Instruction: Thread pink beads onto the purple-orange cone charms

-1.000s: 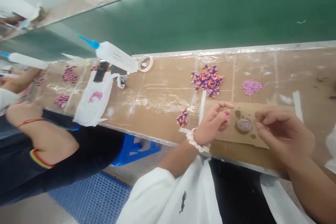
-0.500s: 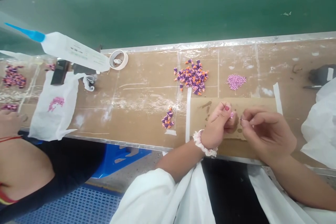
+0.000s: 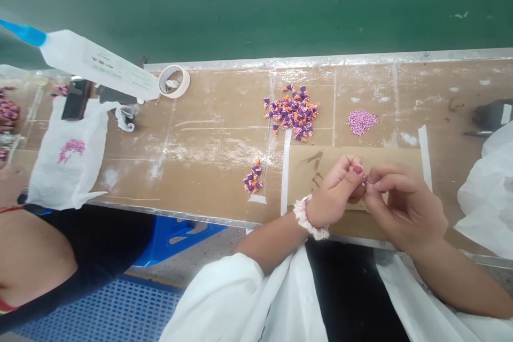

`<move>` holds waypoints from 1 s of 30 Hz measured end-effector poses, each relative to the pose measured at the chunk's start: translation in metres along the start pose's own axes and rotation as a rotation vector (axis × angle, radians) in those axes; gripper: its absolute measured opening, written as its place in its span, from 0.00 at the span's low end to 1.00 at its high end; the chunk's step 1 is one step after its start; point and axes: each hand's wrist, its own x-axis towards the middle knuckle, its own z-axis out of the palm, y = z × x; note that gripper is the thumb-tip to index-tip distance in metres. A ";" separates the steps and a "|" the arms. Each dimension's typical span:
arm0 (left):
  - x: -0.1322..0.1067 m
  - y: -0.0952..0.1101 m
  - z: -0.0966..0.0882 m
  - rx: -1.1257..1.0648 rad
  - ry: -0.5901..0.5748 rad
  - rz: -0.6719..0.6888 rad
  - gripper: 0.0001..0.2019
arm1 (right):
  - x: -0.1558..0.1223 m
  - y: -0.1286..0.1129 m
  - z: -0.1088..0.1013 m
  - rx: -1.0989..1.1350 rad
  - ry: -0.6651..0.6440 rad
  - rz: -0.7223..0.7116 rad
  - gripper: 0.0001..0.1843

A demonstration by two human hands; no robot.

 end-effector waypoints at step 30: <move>0.009 0.021 -0.020 0.260 0.265 0.168 0.18 | 0.008 0.042 -0.011 -0.032 -0.008 0.113 0.11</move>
